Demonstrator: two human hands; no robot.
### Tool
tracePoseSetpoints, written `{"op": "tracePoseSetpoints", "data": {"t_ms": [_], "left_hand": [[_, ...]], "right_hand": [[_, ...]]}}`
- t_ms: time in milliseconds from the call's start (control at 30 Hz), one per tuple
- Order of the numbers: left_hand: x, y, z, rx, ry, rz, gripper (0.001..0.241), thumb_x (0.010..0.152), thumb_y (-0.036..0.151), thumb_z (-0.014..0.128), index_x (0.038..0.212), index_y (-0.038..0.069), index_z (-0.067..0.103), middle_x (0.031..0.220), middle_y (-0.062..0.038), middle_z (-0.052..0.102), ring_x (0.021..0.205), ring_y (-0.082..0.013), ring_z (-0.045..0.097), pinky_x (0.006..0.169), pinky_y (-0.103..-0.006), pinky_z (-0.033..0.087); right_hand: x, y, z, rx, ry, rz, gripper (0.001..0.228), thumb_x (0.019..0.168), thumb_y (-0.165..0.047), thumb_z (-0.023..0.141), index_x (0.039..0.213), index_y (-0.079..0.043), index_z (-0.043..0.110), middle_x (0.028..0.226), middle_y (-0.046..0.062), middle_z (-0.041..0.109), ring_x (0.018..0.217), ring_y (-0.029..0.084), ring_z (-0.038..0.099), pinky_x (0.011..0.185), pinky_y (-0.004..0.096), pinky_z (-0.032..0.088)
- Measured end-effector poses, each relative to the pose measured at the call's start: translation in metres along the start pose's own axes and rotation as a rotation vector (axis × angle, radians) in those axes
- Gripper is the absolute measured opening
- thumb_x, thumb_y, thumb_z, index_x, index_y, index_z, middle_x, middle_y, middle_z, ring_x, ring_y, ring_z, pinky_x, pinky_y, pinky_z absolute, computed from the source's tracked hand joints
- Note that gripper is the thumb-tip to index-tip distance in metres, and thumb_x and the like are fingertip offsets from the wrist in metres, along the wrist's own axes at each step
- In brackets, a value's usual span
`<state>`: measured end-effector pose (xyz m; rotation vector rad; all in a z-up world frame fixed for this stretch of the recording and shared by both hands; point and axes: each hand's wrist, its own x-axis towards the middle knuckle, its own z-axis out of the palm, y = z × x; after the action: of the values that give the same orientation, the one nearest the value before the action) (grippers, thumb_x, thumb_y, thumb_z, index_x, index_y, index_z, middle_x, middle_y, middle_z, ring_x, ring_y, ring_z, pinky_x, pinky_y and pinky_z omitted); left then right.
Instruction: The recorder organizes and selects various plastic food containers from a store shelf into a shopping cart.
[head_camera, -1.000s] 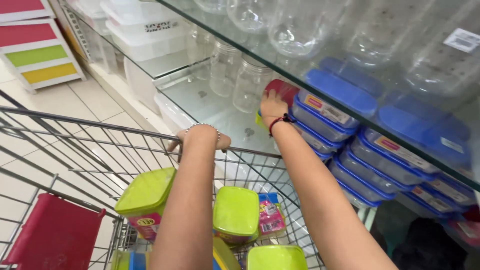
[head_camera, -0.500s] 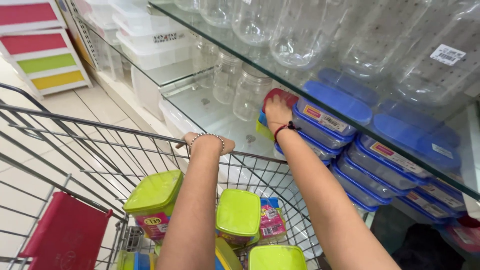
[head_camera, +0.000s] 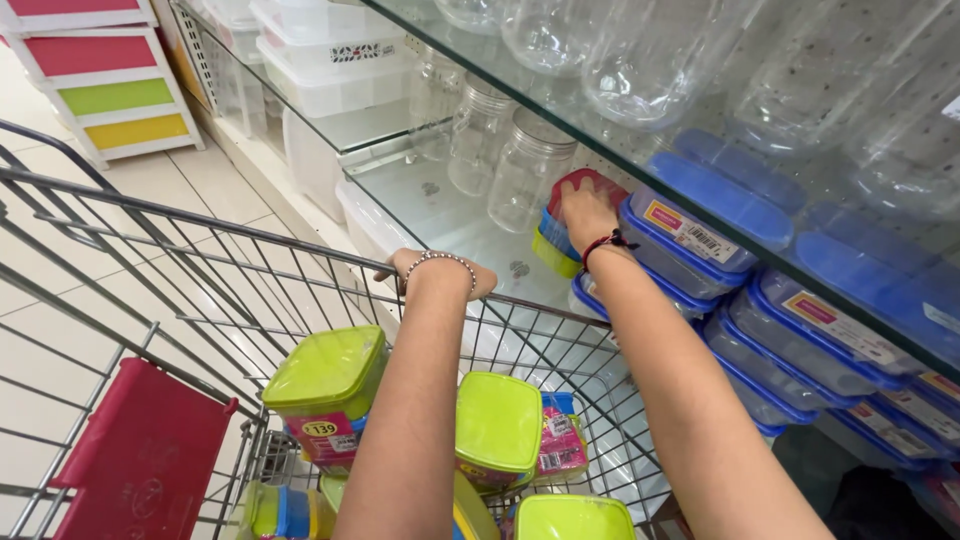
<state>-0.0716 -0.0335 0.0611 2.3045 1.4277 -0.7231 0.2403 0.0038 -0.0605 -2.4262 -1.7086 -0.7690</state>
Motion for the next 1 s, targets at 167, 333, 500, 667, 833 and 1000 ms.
{"op": "tracePoseSetpoints", "data": {"t_ms": [167, 333, 500, 667, 833, 1000], "left_hand": [[-0.002, -0.002, 0.004, -0.007, 0.035, 0.045, 0.057, 0.096, 0.040, 0.035, 0.133, 0.018, 0.072, 0.137, -0.009, 0.071, 0.122, -0.0273, 0.071, 0.114, -0.0658, 0.036], [0.010, -0.002, 0.010, -0.061, 0.173, 0.081, 0.055, 0.094, 0.038, 0.042, 0.134, 0.012, 0.070, 0.141, -0.012, 0.065, 0.132, -0.0289, 0.061, 0.116, -0.0619, 0.033], [0.011, -0.003, 0.012, -0.053, 0.188, 0.081, 0.056, 0.094, 0.039, 0.042, 0.134, 0.011, 0.070, 0.142, -0.012, 0.065, 0.132, -0.0288, 0.061, 0.116, -0.0611, 0.033], [0.004, -0.002, 0.008, -0.058, 0.164, 0.065, 0.055, 0.094, 0.038, 0.042, 0.134, 0.012, 0.070, 0.143, -0.011, 0.064, 0.133, -0.0286, 0.061, 0.115, -0.0637, 0.034], [0.022, -0.001, 0.013, -0.069, 0.211, 0.068, 0.059, 0.094, 0.044, 0.042, 0.138, 0.012, 0.066, 0.146, -0.011, 0.062, 0.135, -0.0281, 0.059, 0.114, -0.0576, 0.036], [0.018, -0.001, 0.012, -0.062, 0.206, 0.058, 0.060, 0.096, 0.047, 0.041, 0.137, 0.013, 0.068, 0.144, -0.009, 0.063, 0.133, -0.0261, 0.061, 0.114, -0.0548, 0.036]], "right_hand": [[-0.011, -0.004, -0.029, 0.105, -0.074, -0.017, 0.037, 0.083, 0.000, 0.062, 0.120, -0.004, 0.060, 0.127, 0.024, 0.057, 0.110, 0.050, 0.062, 0.082, 0.055, 0.057], [-0.002, 0.003, -0.017, 0.033, -0.093, -0.032, 0.035, 0.089, 0.001, 0.060, 0.123, -0.008, 0.060, 0.129, 0.026, 0.057, 0.109, 0.047, 0.065, 0.083, 0.052, 0.058], [-0.007, 0.012, -0.035, 0.159, -0.087, -0.112, 0.044, 0.079, -0.001, 0.070, 0.121, -0.014, 0.067, 0.121, 0.023, 0.061, 0.106, 0.044, 0.065, 0.085, 0.050, 0.056], [-0.002, 0.015, -0.050, 0.531, -0.065, -0.240, 0.052, 0.059, -0.004, 0.081, 0.111, -0.011, 0.074, 0.112, 0.017, 0.067, 0.104, 0.033, 0.070, 0.091, 0.040, 0.058], [-0.005, -0.010, -0.071, 0.545, -0.200, -0.190, 0.059, 0.056, -0.013, 0.086, 0.113, -0.014, 0.075, 0.112, 0.017, 0.070, 0.105, 0.034, 0.069, 0.094, 0.040, 0.056], [-0.015, -0.038, -0.081, 0.495, -0.321, -0.274, 0.070, 0.048, -0.033, 0.093, 0.113, -0.016, 0.074, 0.119, 0.016, 0.070, 0.118, 0.035, 0.063, 0.101, 0.041, 0.051]]}}
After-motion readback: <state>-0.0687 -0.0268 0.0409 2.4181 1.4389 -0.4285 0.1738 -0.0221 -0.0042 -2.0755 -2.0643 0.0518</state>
